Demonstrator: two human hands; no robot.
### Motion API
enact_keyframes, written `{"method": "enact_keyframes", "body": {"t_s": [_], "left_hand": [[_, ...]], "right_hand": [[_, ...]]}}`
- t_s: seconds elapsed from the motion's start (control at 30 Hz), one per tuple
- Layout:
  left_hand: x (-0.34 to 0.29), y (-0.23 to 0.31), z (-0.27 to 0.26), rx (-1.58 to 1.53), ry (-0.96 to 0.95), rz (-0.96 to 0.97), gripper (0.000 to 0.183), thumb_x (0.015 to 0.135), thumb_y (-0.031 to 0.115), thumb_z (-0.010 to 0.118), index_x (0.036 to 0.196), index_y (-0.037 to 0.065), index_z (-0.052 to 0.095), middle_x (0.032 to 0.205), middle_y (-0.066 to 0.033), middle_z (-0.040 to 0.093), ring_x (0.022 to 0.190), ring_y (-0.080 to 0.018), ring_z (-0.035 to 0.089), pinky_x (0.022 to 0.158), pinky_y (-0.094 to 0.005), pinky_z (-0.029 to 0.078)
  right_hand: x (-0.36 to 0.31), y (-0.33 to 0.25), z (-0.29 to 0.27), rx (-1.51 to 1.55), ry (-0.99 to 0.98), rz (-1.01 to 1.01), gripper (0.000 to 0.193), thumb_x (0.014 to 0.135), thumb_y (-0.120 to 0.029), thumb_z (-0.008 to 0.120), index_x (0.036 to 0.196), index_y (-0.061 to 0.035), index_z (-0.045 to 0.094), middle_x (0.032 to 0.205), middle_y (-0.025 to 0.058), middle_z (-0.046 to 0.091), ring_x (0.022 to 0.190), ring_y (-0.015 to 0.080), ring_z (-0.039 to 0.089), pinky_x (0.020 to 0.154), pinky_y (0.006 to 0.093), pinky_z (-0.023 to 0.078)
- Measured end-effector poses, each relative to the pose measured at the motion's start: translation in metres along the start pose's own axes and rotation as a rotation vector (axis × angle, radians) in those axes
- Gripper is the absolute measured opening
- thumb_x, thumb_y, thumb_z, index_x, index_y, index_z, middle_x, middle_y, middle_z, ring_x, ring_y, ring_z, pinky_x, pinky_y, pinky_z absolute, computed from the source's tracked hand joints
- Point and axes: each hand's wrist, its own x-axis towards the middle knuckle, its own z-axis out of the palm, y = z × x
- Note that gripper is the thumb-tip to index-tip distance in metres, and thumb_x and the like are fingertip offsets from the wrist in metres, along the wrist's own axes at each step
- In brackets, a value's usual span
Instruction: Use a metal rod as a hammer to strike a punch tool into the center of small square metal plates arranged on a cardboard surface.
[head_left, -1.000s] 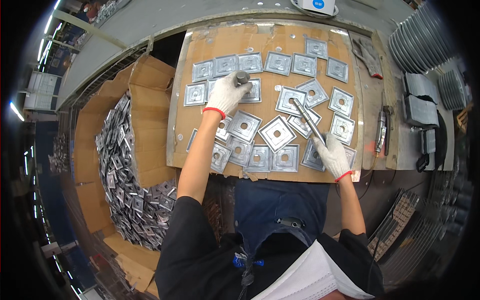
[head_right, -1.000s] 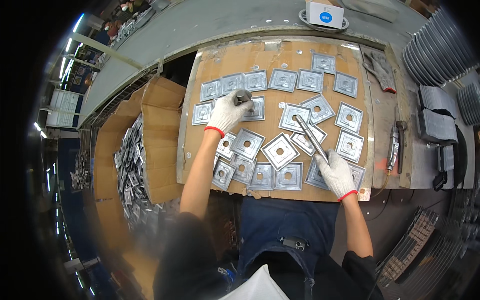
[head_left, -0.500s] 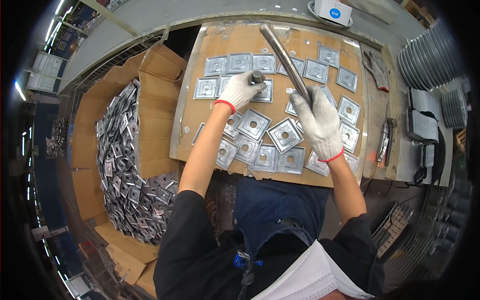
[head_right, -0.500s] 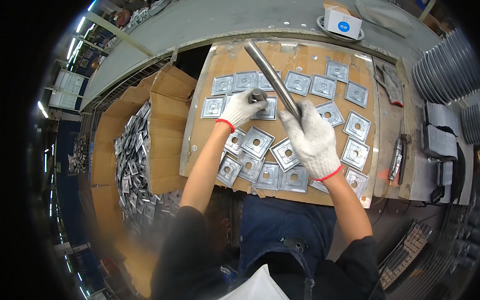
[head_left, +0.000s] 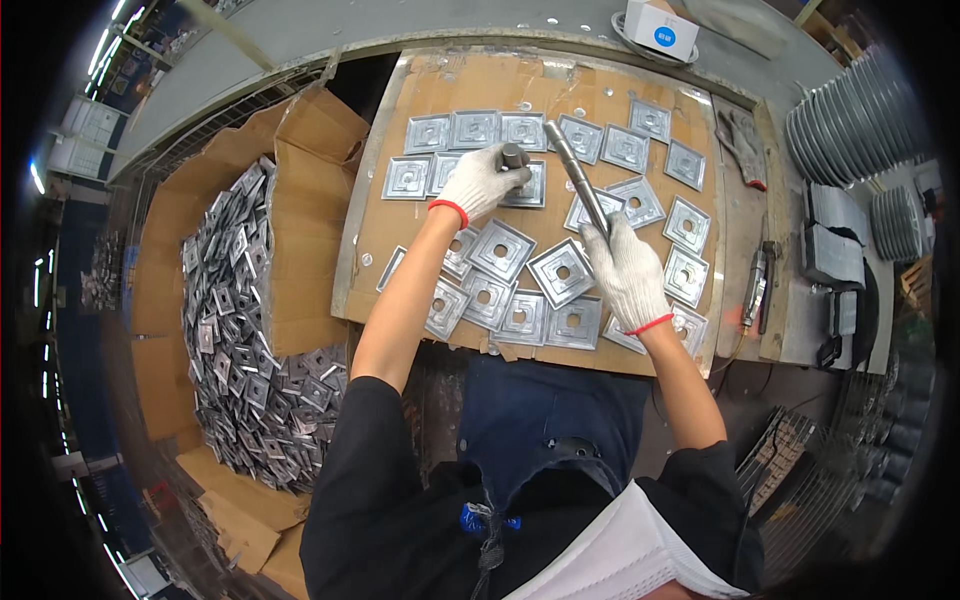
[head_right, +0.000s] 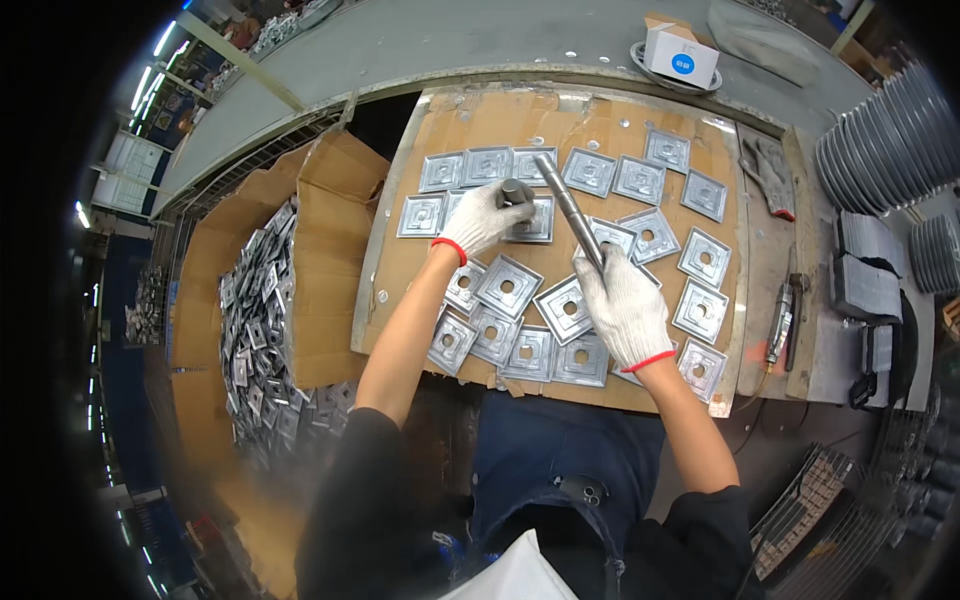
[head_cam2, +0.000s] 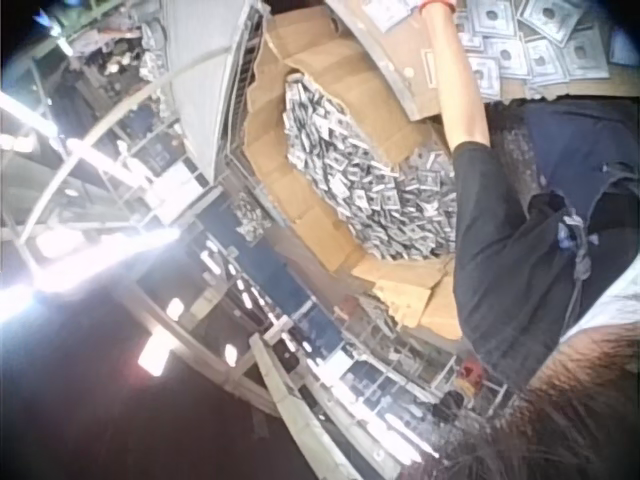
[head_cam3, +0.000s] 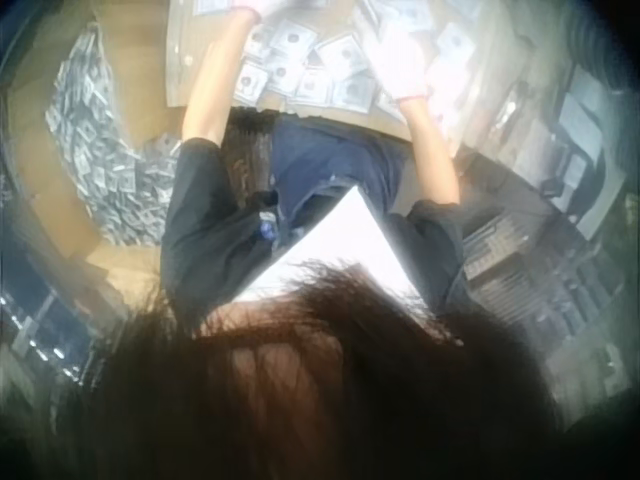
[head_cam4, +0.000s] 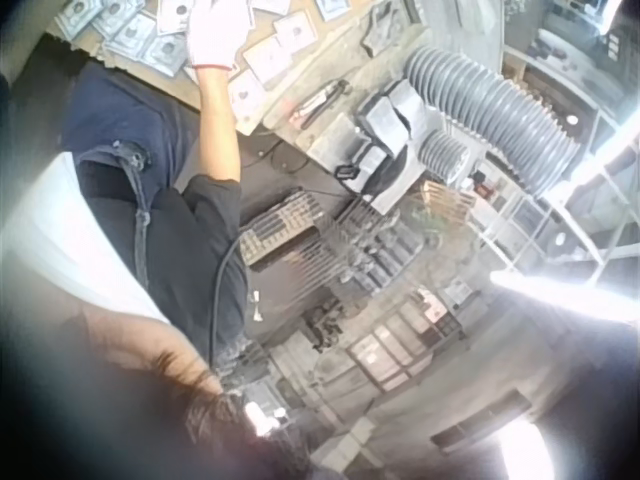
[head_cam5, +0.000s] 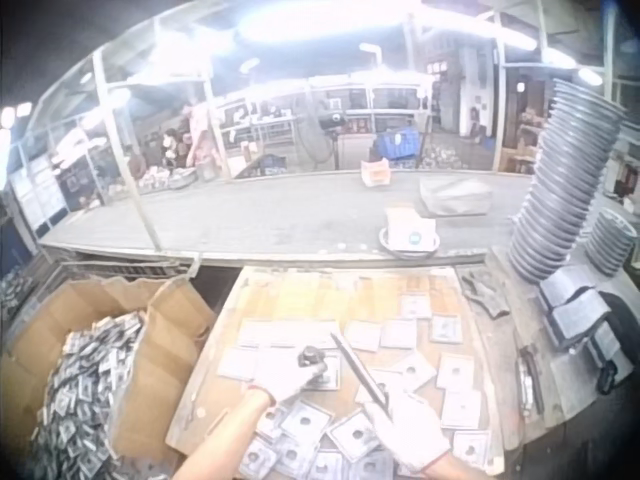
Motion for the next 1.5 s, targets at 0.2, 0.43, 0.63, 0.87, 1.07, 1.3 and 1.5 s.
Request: {"method": "enact_keyframes", "body": {"t_s": [0.2, 0.43, 0.63, 0.87, 1.07, 1.3, 1.5], "left_hand": [[-0.002, 0.022, 0.018, -0.167, -0.024, 0.14, 0.034, 0.094, 0.032, 0.076, 0.115, 0.006, 0.076, 0.097, -0.0105, 0.08, 0.089, -0.0196, 0.074, 0.087, -0.0335, 0.058], [-0.009, 0.01, -0.007, -0.211, 0.057, 0.149, 0.027, 0.098, 0.021, 0.075, 0.118, 0.002, 0.072, 0.099, -0.0081, 0.08, 0.095, -0.0124, 0.071, 0.089, -0.03, 0.057], [-0.011, -0.02, -0.005, -0.194, 0.074, 0.023, 0.033, 0.094, 0.032, 0.076, 0.114, 0.006, 0.075, 0.094, -0.0035, 0.081, 0.09, -0.0141, 0.071, 0.086, -0.0316, 0.057], [-0.005, 0.013, 0.03, -0.036, -0.02, 0.033, 0.034, 0.096, 0.03, 0.075, 0.116, 0.004, 0.074, 0.099, -0.01, 0.079, 0.09, -0.0202, 0.072, 0.083, -0.0337, 0.057], [-0.003, 0.014, 0.035, 0.104, -0.029, 0.021, 0.033, 0.096, 0.03, 0.075, 0.117, 0.005, 0.075, 0.098, -0.01, 0.078, 0.088, -0.0204, 0.072, 0.083, -0.0339, 0.058], [-0.002, 0.017, 0.031, 0.142, -0.067, 0.054, 0.033, 0.095, 0.03, 0.075, 0.119, 0.006, 0.075, 0.1, -0.0116, 0.08, 0.091, -0.0234, 0.075, 0.084, -0.0353, 0.058], [0.007, 0.023, 0.031, 0.209, -0.095, 0.06, 0.034, 0.095, 0.031, 0.075, 0.117, 0.005, 0.076, 0.098, -0.014, 0.079, 0.086, -0.024, 0.073, 0.083, -0.0356, 0.058]], "right_hand": [[-0.012, 0.068, 0.01, -0.236, -0.169, 0.205, 0.054, 0.108, -0.052, 0.054, 0.125, -0.0016, 0.064, 0.092, 0.0304, 0.074, 0.092, 0.0509, 0.073, 0.082, 0.058, 0.056], [-0.038, 0.072, -0.009, -0.047, -0.103, 0.241, 0.056, 0.107, -0.051, 0.056, 0.13, -0.0004, 0.064, 0.101, 0.0314, 0.075, 0.1, 0.0511, 0.072, 0.087, 0.056, 0.055], [-0.045, 0.094, -0.001, -0.027, -0.067, 0.246, 0.057, 0.106, -0.049, 0.057, 0.124, 0.0045, 0.066, 0.102, 0.0327, 0.073, 0.104, 0.0514, 0.07, 0.089, 0.0551, 0.054], [-0.057, 0.082, -0.001, 0.075, -0.128, 0.25, 0.058, 0.106, -0.05, 0.058, 0.123, 0.0048, 0.067, 0.101, 0.033, 0.073, 0.104, 0.0509, 0.071, 0.089, 0.0535, 0.054], [-0.062, 0.092, -0.004, 0.054, -0.167, 0.279, 0.056, 0.107, -0.05, 0.058, 0.119, 0.0037, 0.068, 0.096, 0.0321, 0.073, 0.1, 0.0502, 0.072, 0.087, 0.054, 0.055], [-0.061, 0.094, 0.0, 0.005, -0.114, 0.191, 0.055, 0.107, -0.05, 0.057, 0.118, 0.0025, 0.068, 0.091, 0.0305, 0.073, 0.096, 0.0498, 0.072, 0.083, 0.0538, 0.055], [-0.025, 0.051, -0.017, 0.079, -0.067, 0.104, 0.053, 0.108, -0.05, 0.058, 0.117, 0.0019, 0.067, 0.088, 0.0279, 0.073, 0.09, 0.0498, 0.072, 0.077, 0.0538, 0.055]]}}
